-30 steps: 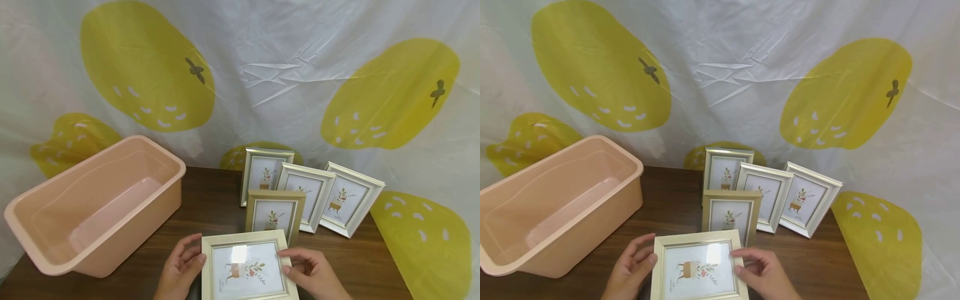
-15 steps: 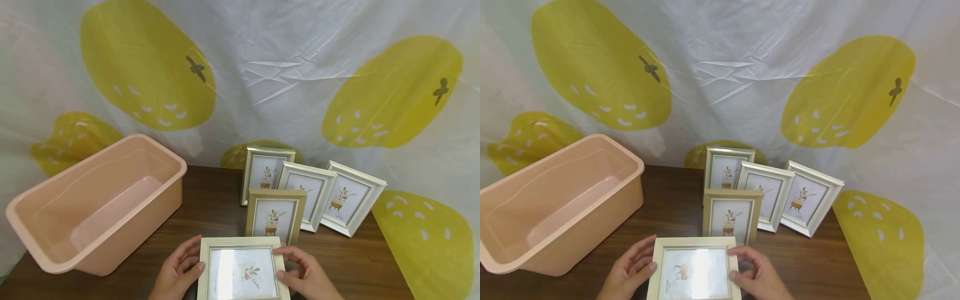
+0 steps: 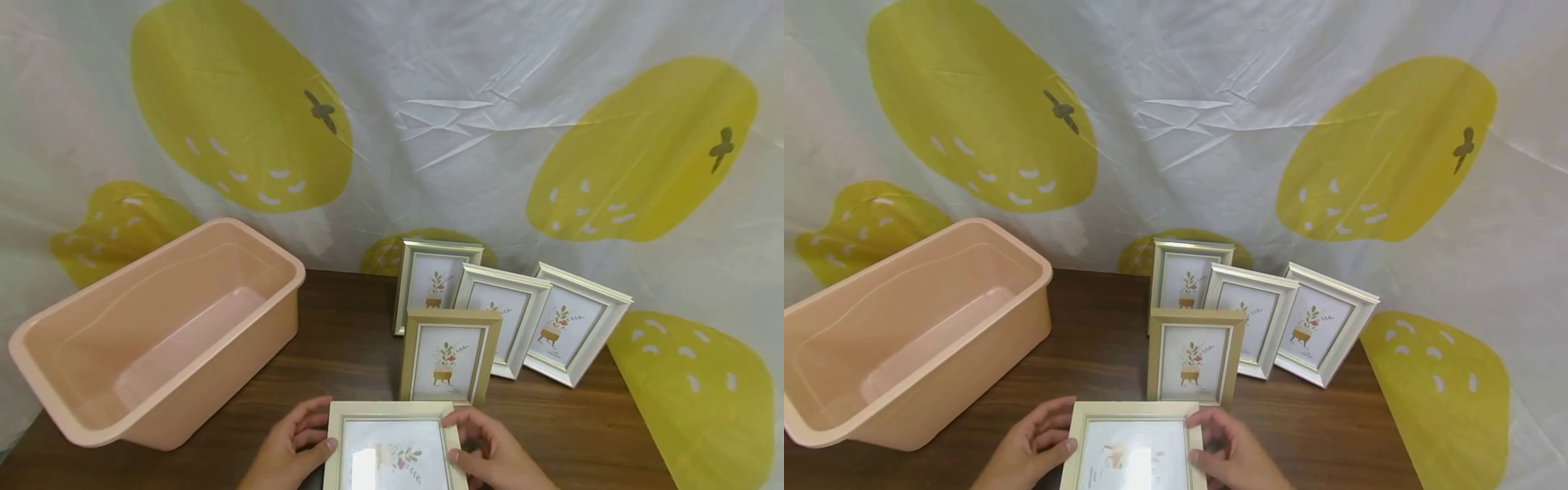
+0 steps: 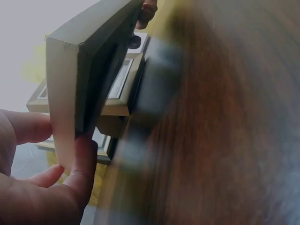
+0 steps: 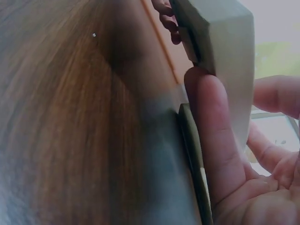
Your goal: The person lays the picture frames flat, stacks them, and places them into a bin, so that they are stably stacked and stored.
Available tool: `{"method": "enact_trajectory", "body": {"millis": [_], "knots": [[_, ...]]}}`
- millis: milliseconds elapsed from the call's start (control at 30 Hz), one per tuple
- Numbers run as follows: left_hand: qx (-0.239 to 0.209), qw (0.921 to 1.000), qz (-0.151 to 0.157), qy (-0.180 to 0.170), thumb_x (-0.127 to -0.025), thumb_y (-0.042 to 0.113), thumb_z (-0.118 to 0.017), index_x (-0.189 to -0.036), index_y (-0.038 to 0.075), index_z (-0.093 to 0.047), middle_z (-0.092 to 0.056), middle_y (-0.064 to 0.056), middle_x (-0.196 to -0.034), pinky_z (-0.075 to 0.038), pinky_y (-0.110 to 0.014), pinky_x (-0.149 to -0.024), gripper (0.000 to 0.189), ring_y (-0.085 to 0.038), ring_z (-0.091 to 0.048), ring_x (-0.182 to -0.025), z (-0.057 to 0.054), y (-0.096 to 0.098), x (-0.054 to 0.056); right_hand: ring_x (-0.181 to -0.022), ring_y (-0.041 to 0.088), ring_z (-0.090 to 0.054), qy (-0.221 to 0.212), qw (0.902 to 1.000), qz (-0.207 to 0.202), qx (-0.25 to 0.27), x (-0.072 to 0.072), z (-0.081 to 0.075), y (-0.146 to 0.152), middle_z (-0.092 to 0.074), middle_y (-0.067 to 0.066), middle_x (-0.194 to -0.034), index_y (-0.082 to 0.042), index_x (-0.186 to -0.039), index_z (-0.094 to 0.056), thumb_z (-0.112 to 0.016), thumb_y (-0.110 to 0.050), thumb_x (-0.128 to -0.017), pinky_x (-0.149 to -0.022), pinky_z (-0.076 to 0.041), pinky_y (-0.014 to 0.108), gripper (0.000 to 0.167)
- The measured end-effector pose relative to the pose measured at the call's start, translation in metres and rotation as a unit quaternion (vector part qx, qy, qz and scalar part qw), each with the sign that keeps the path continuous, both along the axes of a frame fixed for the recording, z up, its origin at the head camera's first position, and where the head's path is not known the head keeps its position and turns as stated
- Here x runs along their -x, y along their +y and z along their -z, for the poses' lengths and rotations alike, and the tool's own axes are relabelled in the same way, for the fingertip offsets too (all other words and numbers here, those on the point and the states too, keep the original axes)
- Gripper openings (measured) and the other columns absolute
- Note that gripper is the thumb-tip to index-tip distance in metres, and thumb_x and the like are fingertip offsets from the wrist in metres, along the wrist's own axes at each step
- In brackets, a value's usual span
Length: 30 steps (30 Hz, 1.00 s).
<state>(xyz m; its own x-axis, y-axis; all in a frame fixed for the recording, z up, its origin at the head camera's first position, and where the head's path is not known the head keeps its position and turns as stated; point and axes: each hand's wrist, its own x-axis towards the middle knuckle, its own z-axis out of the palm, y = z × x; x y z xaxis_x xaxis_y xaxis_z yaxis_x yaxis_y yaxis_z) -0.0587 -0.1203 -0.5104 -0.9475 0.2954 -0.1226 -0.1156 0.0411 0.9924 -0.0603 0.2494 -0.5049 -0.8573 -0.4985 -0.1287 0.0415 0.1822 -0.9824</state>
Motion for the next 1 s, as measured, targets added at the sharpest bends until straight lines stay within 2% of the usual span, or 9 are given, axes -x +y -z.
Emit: {"method": "enact_trajectory", "body": {"millis": [67, 233, 300, 400, 500, 667, 867, 1000], "knots": [[0.012, 0.9999, 0.004, -0.010, -0.096, 0.012, -0.077, -0.154, -0.005, -0.043, -0.066, -0.027, -0.134, -0.057, -0.022, -0.088, 0.069, -0.013, -0.072, -0.104, 0.001, -0.001, 0.001, -0.060, 0.004, -0.062, 0.000, 0.9999, -0.011, -0.004, 0.001, 0.003, 0.001, -0.067, -0.004, -0.096, -0.003, -0.137, -0.054, -0.068, -0.003, -0.099, -0.055, -0.059, 0.026, 0.040], [0.033, 0.9988, 0.023, -0.029, -0.094, 0.010, -0.079, -0.151, -0.007, -0.044, -0.068, -0.024, -0.131, -0.058, -0.022, -0.085, 0.068, -0.024, -0.071, -0.106, 0.005, -0.005, 0.002, -0.063, 0.004, -0.062, -0.035, 0.9986, -0.034, -0.020, 0.003, 0.008, 0.003, -0.064, -0.001, -0.090, -0.005, -0.138, -0.055, -0.070, -0.009, -0.100, -0.058, -0.056, 0.022, 0.041], [0.042, 0.9982, 0.034, -0.024, -0.094, 0.010, -0.079, -0.150, -0.009, -0.044, -0.069, -0.024, -0.130, -0.058, -0.022, -0.084, 0.068, -0.025, -0.071, -0.106, 0.006, -0.006, 0.004, -0.064, 0.005, -0.061, -0.048, 0.9979, -0.034, -0.026, 0.004, 0.008, 0.002, -0.063, 0.000, -0.088, -0.006, -0.139, -0.055, -0.071, -0.013, -0.100, -0.058, -0.055, 0.022, 0.042], [0.059, 0.9974, 0.040, -0.007, -0.095, 0.011, -0.079, -0.149, -0.011, -0.045, -0.069, -0.025, -0.130, -0.057, -0.021, -0.086, 0.068, -0.023, -0.072, -0.105, 0.008, -0.008, 0.006, -0.063, 0.006, -0.062, -0.045, 0.9980, -0.026, -0.037, 0.005, 0.007, -0.001, -0.062, 0.002, -0.090, -0.007, -0.141, -0.055, -0.071, -0.015, -0.100, -0.058, -0.056, 0.024, 0.044], [0.084, 0.9957, 0.038, 0.011, -0.095, 0.013, -0.079, -0.149, -0.011, -0.047, -0.068, -0.025, -0.132, -0.056, -0.020, -0.087, 0.067, -0.021, -0.072, -0.105, 0.008, -0.008, 0.008, -0.061, 0.006, -0.063, -0.039, 0.9983, -0.012, -0.042, 0.005, 0.008, -0.003, -0.061, 0.006, -0.100, -0.007, -0.143, -0.054, -0.073, -0.015, -0.099, -0.058, -0.059, 0.026, 0.048], [0.105, 0.9938, 0.031, 0.021, -0.094, 0.015, -0.080, -0.148, -0.008, -0.050, -0.068, -0.023, -0.133, -0.056, -0.021, -0.088, 0.066, -0.021, -0.072, -0.107, 0.006, -0.008, 0.010, -0.061, 0.005, -0.063, -0.033, 0.9984, 0.001, -0.045, 0.004, 0.010, -0.005, -0.054, 0.010, -0.111, -0.008, -0.145, -0.055, -0.075, -0.014, -0.097, -0.059, -0.060, 0.026, 0.052], [0.138, 0.9904, 0.006, 0.015, -0.092, 0.016, -0.082, -0.148, -0.001, -0.053, -0.071, -0.015, -0.130, -0.056, -0.024, -0.087, 0.066, -0.021, -0.071, -0.106, 0.003, -0.008, 0.011, -0.062, 0.007, -0.066, -0.009, 0.9988, -0.004, -0.048, 0.008, 0.008, -0.007, -0.055, 0.012, -0.105, -0.008, -0.149, -0.053, -0.078, -0.012, -0.095, -0.060, -0.064, 0.033, 0.059], [0.183, 0.9829, -0.013, 0.020, -0.090, 0.020, -0.085, -0.147, 0.006, -0.058, -0.074, -0.005, -0.124, -0.057, -0.036, -0.092, 0.065, -0.015, -0.070, -0.103, 0.001, -0.005, 0.012, -0.061, 0.006, -0.065, 0.033, 0.9981, -0.001, -0.051, 0.014, 0.006, -0.007, -0.060, 0.013, -0.098, -0.006, -0.145, -0.056, -0.080, -0.012, -0.094, -0.058, -0.063, 0.034, 0.057]]}}
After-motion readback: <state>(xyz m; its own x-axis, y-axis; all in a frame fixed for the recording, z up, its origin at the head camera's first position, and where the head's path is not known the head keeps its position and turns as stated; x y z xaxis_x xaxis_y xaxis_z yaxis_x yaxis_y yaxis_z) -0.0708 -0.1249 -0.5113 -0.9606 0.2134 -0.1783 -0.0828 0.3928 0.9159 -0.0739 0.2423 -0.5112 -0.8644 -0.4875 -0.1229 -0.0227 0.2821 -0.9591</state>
